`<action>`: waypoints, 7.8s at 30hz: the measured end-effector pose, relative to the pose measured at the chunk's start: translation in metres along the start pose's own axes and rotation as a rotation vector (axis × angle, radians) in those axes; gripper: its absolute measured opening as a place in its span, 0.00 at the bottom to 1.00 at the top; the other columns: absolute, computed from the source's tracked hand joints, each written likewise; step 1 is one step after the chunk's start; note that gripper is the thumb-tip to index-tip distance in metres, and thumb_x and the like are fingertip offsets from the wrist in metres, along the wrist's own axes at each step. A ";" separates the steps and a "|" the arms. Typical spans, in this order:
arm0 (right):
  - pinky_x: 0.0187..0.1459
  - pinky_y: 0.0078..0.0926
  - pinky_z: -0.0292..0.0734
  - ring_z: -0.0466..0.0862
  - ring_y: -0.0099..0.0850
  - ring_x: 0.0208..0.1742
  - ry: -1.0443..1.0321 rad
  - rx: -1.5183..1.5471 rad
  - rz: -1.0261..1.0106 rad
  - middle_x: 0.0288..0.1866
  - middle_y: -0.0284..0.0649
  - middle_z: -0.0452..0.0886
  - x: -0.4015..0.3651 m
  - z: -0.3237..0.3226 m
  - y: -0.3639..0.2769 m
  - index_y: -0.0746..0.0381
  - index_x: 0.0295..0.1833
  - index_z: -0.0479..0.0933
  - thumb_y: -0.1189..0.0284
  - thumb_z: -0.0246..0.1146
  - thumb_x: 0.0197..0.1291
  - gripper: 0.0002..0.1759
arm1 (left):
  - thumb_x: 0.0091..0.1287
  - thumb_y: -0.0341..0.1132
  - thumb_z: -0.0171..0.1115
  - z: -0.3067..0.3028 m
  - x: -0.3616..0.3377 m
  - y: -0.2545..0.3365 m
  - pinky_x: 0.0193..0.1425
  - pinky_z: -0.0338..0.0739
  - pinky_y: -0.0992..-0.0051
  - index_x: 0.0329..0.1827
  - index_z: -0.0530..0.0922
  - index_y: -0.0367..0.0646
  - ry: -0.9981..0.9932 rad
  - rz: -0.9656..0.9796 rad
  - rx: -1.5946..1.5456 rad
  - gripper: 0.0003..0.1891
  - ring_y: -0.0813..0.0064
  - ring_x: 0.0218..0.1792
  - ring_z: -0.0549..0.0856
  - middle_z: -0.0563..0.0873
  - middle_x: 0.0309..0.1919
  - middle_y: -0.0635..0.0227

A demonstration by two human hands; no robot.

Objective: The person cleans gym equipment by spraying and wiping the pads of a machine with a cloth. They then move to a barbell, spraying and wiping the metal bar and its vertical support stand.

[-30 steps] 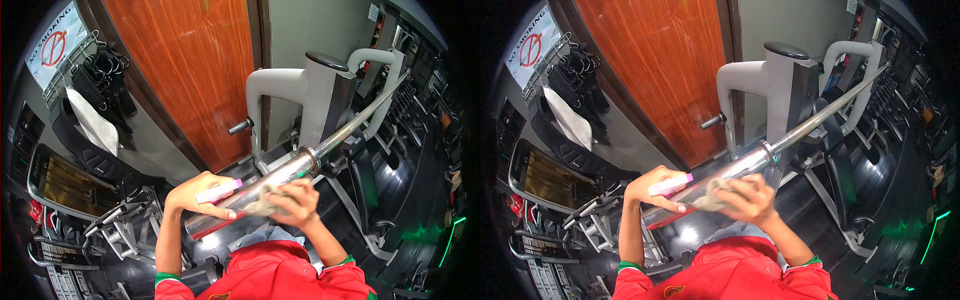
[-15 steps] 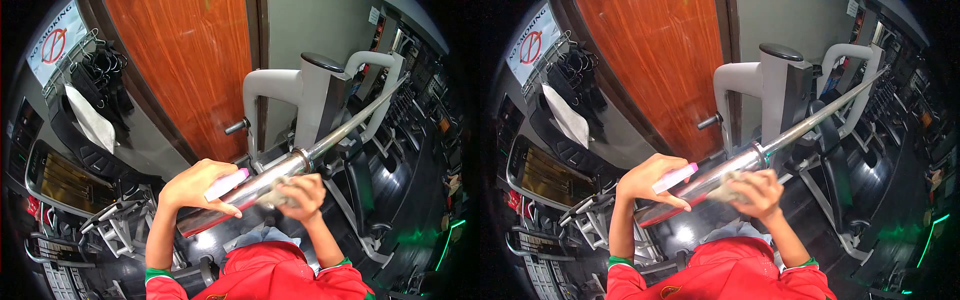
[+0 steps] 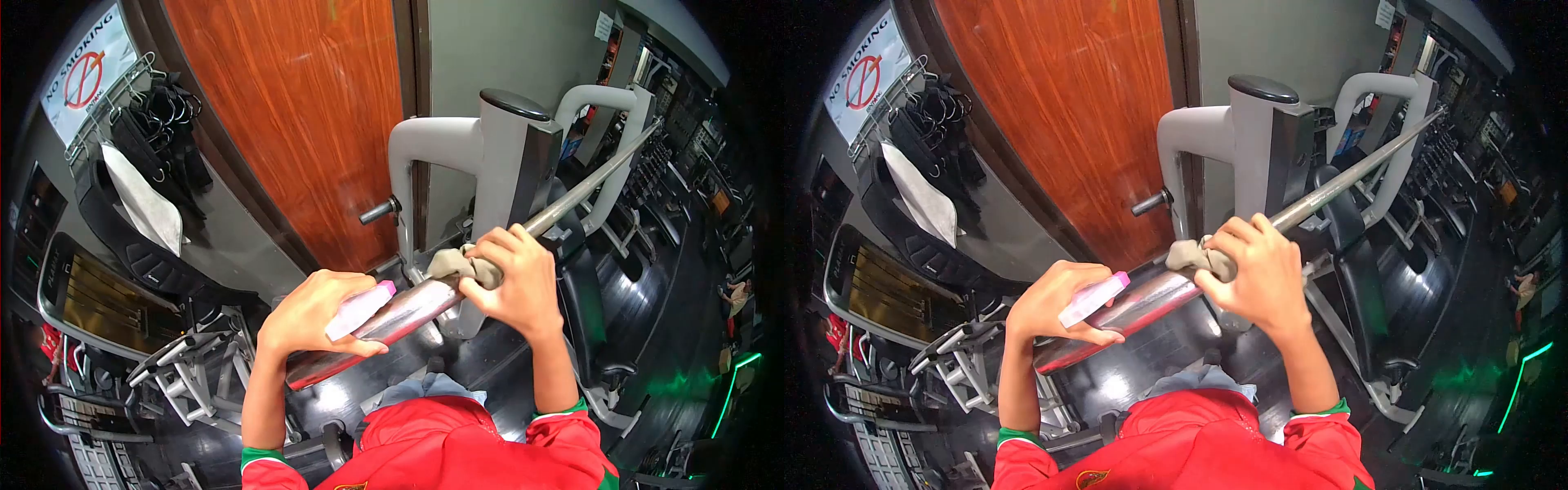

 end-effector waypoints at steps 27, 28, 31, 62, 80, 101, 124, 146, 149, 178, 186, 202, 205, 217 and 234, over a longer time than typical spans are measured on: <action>0.39 0.32 0.81 0.80 0.35 0.42 0.198 0.040 -0.092 0.45 0.31 0.81 -0.038 0.018 -0.005 0.53 0.45 0.83 0.71 0.77 0.38 0.22 | 0.43 0.54 0.84 -0.002 0.003 0.005 0.32 0.75 0.66 0.33 0.79 0.39 0.005 -0.098 0.101 0.30 0.54 0.25 0.80 0.80 0.23 0.58; 0.38 0.32 0.81 0.80 0.36 0.41 0.292 -0.010 -0.011 0.45 0.32 0.81 -0.045 0.021 0.005 0.50 0.46 0.84 0.74 0.77 0.35 0.26 | 0.43 0.54 0.84 -0.002 0.004 0.005 0.32 0.75 0.66 0.33 0.79 0.39 -0.001 -0.099 0.103 0.30 0.54 0.25 0.80 0.80 0.23 0.58; 0.37 0.32 0.80 0.80 0.37 0.41 0.450 0.052 0.080 0.45 0.34 0.81 -0.064 0.037 -0.001 0.49 0.48 0.85 0.74 0.76 0.34 0.27 | 0.44 0.54 0.84 -0.003 0.006 0.008 0.32 0.76 0.67 0.32 0.79 0.40 -0.026 -0.108 0.086 0.29 0.54 0.25 0.81 0.80 0.23 0.58; 0.40 0.22 0.77 0.81 0.21 0.35 0.051 1.221 0.684 0.36 0.33 0.83 -0.110 0.093 0.023 0.65 0.48 0.78 0.71 0.63 0.67 0.10 | 0.49 0.48 0.82 -0.008 0.023 0.004 0.29 0.77 0.71 0.31 0.81 0.40 -0.194 -0.113 0.008 0.22 0.63 0.22 0.84 0.84 0.23 0.62; 0.45 0.43 0.84 0.88 0.50 0.39 -1.111 -0.300 0.073 0.34 0.56 0.86 0.088 0.072 0.001 0.68 0.33 0.86 0.62 0.67 0.49 0.18 | 0.55 0.52 0.74 -0.010 0.021 0.006 0.35 0.77 0.60 0.31 0.79 0.37 -0.243 -0.109 -0.005 0.24 0.45 0.30 0.82 0.82 0.23 0.50; 0.47 0.39 0.82 0.78 0.38 0.50 -0.548 0.095 -0.372 0.46 0.35 0.79 0.056 -0.004 0.028 0.60 0.43 0.84 0.63 0.72 0.55 0.14 | 0.53 0.46 0.75 -0.008 0.012 0.037 0.39 0.78 0.56 0.33 0.82 0.40 -0.132 -0.396 0.135 0.18 0.46 0.35 0.84 0.84 0.26 0.51; 0.46 0.30 0.79 0.86 0.35 0.40 -0.242 1.012 -0.114 0.39 0.42 0.84 0.041 -0.018 0.142 0.66 0.42 0.85 0.73 0.71 0.51 0.12 | 0.66 0.37 0.64 0.092 0.103 0.113 0.25 0.77 0.74 0.22 0.78 0.39 0.420 -0.727 -0.037 0.15 0.72 0.17 0.84 0.81 0.14 0.67; 0.41 0.37 0.81 0.82 0.36 0.41 -0.207 0.499 -0.662 0.37 0.34 0.81 0.017 -0.016 0.115 0.57 0.39 0.81 0.66 0.71 0.48 0.12 | 0.68 0.31 0.64 0.120 0.081 0.077 0.26 0.78 0.80 0.43 0.83 0.30 0.872 -0.563 -0.312 0.10 0.79 0.22 0.84 0.82 0.40 0.64; 0.38 0.37 0.81 0.80 0.35 0.42 -0.254 0.334 -0.707 0.38 0.33 0.79 0.012 -0.017 0.101 0.57 0.40 0.81 0.66 0.71 0.50 0.12 | 0.69 0.33 0.65 0.117 0.085 0.082 0.25 0.78 0.79 0.46 0.83 0.28 1.001 -0.509 -0.441 0.13 0.76 0.22 0.85 0.81 0.51 0.58; 0.47 0.33 0.79 0.81 0.37 0.46 0.265 0.602 -0.260 0.49 0.34 0.84 -0.066 0.029 0.096 0.56 0.48 0.87 0.79 0.77 0.40 0.24 | 0.67 0.30 0.60 0.140 0.082 0.074 0.21 0.75 0.80 0.45 0.82 0.24 1.119 -0.462 -0.334 0.14 0.81 0.16 0.81 0.83 0.57 0.49; 0.57 0.24 0.74 0.82 0.28 0.50 0.050 1.345 0.347 0.47 0.40 0.84 -0.100 0.091 0.106 0.71 0.53 0.80 0.71 0.68 0.65 0.16 | 0.69 0.28 0.61 0.141 0.081 0.074 0.21 0.77 0.80 0.49 0.82 0.26 1.106 -0.517 -0.334 0.12 0.81 0.18 0.83 0.84 0.56 0.55; 0.54 0.22 0.74 0.81 0.24 0.49 0.011 1.715 0.682 0.50 0.38 0.84 -0.089 0.140 0.089 0.70 0.60 0.76 0.70 0.63 0.71 0.18 | 0.70 0.32 0.60 0.143 0.082 0.074 0.20 0.75 0.81 0.58 0.79 0.30 1.116 -0.557 -0.439 0.17 0.81 0.17 0.80 0.83 0.39 0.65; 0.51 0.22 0.75 0.81 0.22 0.46 0.001 1.643 0.620 0.47 0.36 0.84 -0.084 0.117 0.092 0.68 0.55 0.78 0.71 0.61 0.71 0.14 | 0.71 0.30 0.61 0.142 0.082 0.074 0.20 0.75 0.81 0.56 0.79 0.27 1.119 -0.548 -0.478 0.16 0.82 0.18 0.81 0.87 0.47 0.61; 0.42 0.38 0.82 0.83 0.39 0.43 0.086 0.512 -0.153 0.43 0.35 0.85 -0.029 -0.023 0.084 0.58 0.47 0.83 0.71 0.70 0.56 0.12 | 0.69 0.28 0.61 0.143 0.079 0.069 0.21 0.75 0.81 0.56 0.79 0.29 1.130 -0.442 -0.456 0.15 0.84 0.18 0.81 0.87 0.43 0.63; 0.51 0.42 0.81 0.87 0.45 0.45 -1.218 -0.257 -0.509 0.42 0.48 0.89 0.093 0.061 0.065 0.57 0.48 0.88 0.62 0.60 0.54 0.19 | 0.68 0.28 0.62 0.141 0.078 0.074 0.22 0.78 0.79 0.49 0.83 0.29 1.082 -0.476 -0.400 0.12 0.80 0.21 0.84 0.83 0.57 0.56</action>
Point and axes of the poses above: each hand's wrist, its own x-axis towards the middle knuckle, its own z-axis out of the palm, y = z × x, the point moved 4 cm from there along x, towards the middle knuckle
